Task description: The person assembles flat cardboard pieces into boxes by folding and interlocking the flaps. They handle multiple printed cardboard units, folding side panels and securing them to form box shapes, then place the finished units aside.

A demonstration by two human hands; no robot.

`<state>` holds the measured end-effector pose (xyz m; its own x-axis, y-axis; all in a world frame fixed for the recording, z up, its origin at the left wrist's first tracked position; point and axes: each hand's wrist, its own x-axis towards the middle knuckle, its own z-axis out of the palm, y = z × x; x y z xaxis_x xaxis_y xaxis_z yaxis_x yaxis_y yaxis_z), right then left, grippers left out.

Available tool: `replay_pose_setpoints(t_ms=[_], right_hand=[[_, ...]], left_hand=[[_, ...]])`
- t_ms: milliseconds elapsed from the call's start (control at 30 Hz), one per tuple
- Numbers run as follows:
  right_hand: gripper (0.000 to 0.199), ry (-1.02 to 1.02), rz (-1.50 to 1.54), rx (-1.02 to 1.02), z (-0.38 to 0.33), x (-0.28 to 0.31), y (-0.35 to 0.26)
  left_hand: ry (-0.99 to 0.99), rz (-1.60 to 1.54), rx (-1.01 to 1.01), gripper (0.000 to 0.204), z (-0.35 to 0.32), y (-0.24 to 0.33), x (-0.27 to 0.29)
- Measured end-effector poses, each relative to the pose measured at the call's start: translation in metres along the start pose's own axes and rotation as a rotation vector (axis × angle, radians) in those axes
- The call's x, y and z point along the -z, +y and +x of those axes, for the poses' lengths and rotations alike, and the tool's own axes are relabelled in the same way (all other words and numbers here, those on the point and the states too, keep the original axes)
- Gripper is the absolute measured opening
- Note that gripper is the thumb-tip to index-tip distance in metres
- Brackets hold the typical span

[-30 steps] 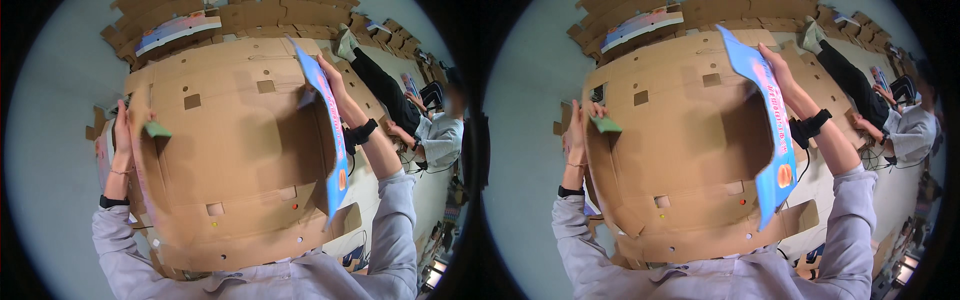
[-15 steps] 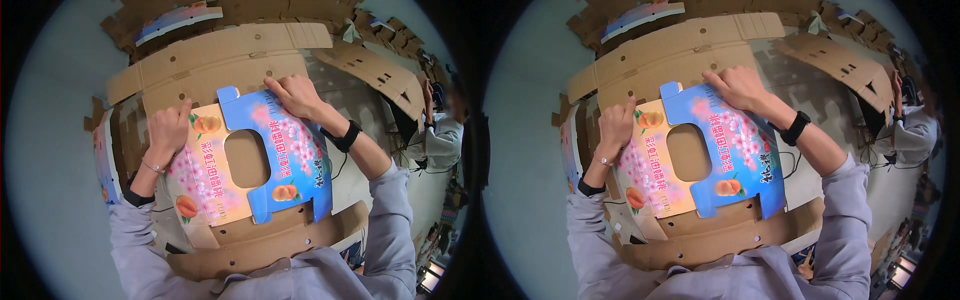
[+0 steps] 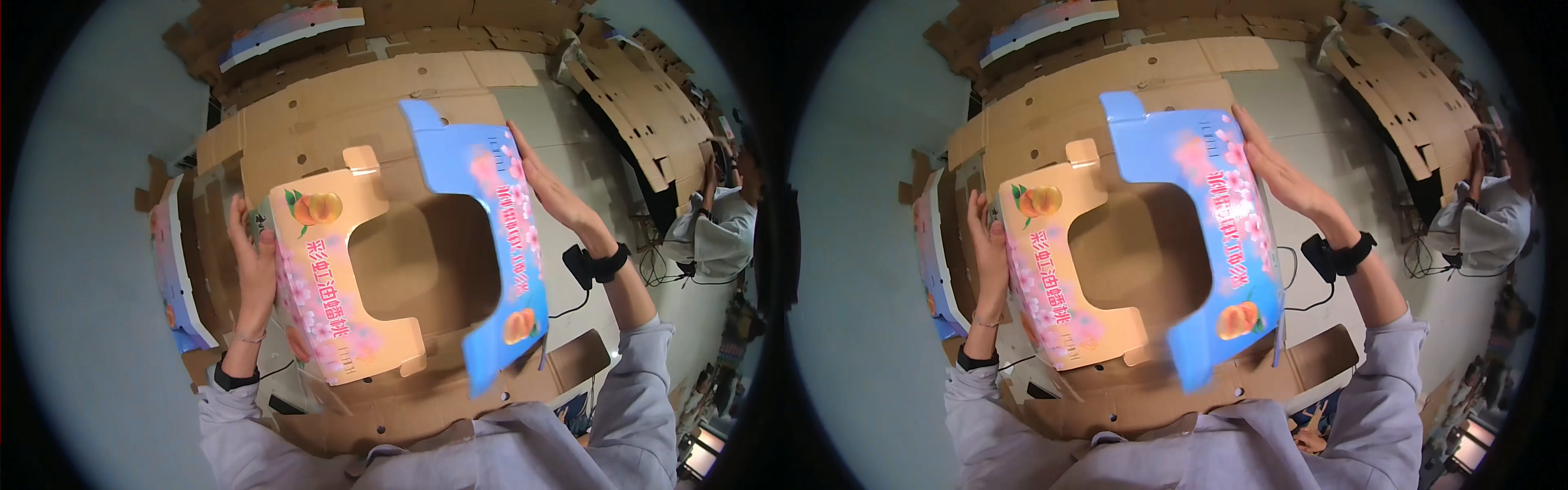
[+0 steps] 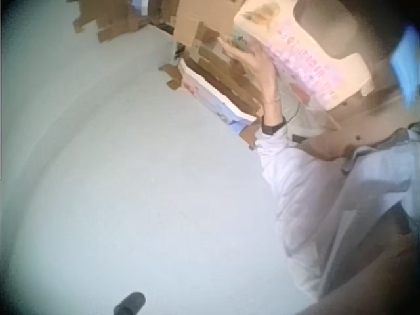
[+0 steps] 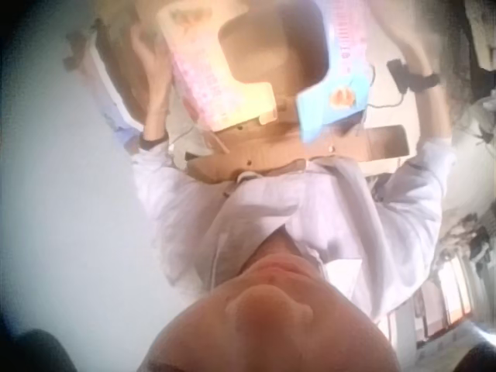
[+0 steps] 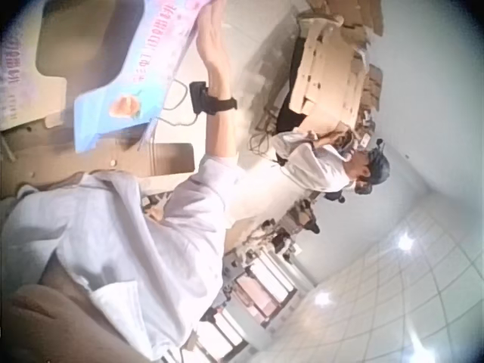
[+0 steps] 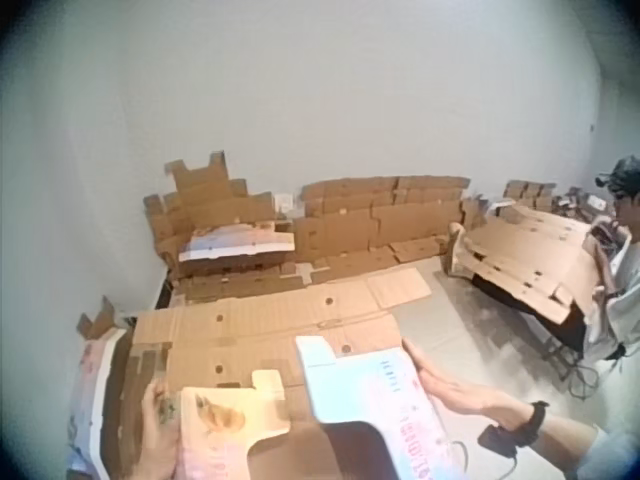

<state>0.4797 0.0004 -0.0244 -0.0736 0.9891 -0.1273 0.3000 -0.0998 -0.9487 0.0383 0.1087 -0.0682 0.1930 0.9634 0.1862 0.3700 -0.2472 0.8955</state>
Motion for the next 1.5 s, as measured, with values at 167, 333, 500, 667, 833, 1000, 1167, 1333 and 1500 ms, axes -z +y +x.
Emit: replay_pose_setpoints(t_ms=[167, 333, 500, 667, 833, 1000, 1167, 1333, 1500], right_hand=[[0.082, -0.040, 0.251, -0.280, -0.041, -0.001, 0.019], [0.086, -0.348, 0.370, -0.624, -0.053, 0.008, 0.040], [0.092, -0.302, 0.304, -0.484, -0.040, -0.003, 0.041], [0.092, -0.181, 0.265, -0.447, -0.037, -0.016, 0.033], [0.088, -0.103, 0.429, -0.450, -0.038, -0.026, 0.034], [0.082, -0.055, 0.500, -0.424, -0.040, -0.035, 0.030], [0.078, 0.032, 0.498, -0.377, -0.045, -0.038, 0.024], [0.063, -0.003, 0.428, -0.430, -0.047, -0.037, 0.025], [0.064, 0.186, 0.300, -0.292, -0.054, -0.044, 0.026]], left_hand=[[-0.197, -0.433, 0.501, 0.084, -0.037, -0.002, 0.019], [-0.742, -0.756, 0.870, 0.097, -0.044, -0.024, 0.050], [-0.678, -0.758, 0.900, 0.095, -0.043, -0.018, 0.039], [-0.439, -0.593, 0.758, 0.061, -0.048, 0.017, 0.017], [-0.340, -0.490, 0.670, 0.032, -0.052, 0.033, 0.007], [-0.288, -0.419, 0.691, 0.030, -0.057, 0.036, 0.001], [-0.230, -0.464, 0.669, 0.025, -0.052, 0.043, -0.004], [-0.270, -0.401, 0.699, 0.024, -0.054, 0.042, 0.001], [-0.299, -0.232, 0.619, 0.030, -0.054, 0.016, 0.004]])
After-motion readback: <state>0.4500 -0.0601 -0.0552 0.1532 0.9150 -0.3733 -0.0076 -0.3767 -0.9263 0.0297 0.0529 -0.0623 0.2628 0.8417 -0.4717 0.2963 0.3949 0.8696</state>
